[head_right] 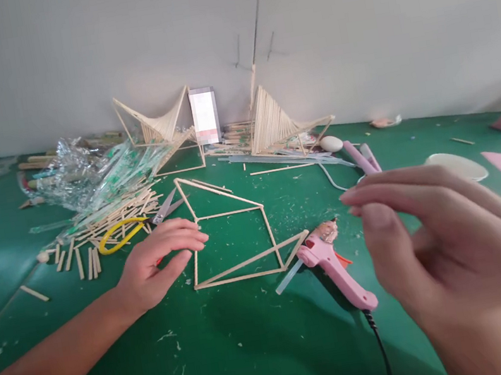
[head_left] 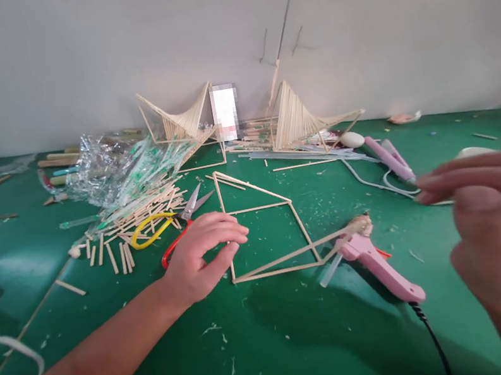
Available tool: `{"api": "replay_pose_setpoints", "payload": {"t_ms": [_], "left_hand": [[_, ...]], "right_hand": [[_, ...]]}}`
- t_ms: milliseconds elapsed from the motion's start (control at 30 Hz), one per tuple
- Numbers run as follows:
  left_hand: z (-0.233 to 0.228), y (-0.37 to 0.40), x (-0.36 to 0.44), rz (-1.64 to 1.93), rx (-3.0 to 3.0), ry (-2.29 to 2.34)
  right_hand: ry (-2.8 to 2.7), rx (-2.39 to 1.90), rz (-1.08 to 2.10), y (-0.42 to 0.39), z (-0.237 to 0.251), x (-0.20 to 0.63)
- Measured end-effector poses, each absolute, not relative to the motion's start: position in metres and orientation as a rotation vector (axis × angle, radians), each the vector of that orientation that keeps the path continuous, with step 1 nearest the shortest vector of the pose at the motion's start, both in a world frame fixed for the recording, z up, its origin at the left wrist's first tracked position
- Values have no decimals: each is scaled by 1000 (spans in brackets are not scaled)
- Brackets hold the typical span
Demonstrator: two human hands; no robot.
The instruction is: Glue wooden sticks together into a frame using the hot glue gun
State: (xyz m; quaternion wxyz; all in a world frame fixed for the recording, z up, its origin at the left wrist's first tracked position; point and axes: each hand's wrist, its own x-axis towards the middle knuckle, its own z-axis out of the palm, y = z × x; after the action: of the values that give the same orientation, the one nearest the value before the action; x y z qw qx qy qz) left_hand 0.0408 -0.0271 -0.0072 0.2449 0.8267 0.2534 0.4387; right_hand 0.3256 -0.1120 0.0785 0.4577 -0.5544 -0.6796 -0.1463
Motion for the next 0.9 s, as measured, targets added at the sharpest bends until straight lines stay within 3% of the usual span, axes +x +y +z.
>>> {"api": "replay_pose_setpoints", "payload": {"t_ms": [100, 267, 367, 500, 900], "left_hand": [[4, -34, 44, 1240, 2230, 934], [14, -41, 58, 1157, 1998, 1143], [16, -35, 72, 1282, 2138, 1189], [15, -31, 91, 1386, 2312, 1123], [1, -53, 120, 1048, 2422, 801]], "right_hand": [[-1470, -1464, -184, -99, 62, 336], [-1658, -1203, -137, -91, 40, 353], [-1772, -1177, -45, -91, 36, 355], [-1842, -1174, 100, -91, 34, 354], [-2073, -1326, 494, -84, 34, 362]]}}
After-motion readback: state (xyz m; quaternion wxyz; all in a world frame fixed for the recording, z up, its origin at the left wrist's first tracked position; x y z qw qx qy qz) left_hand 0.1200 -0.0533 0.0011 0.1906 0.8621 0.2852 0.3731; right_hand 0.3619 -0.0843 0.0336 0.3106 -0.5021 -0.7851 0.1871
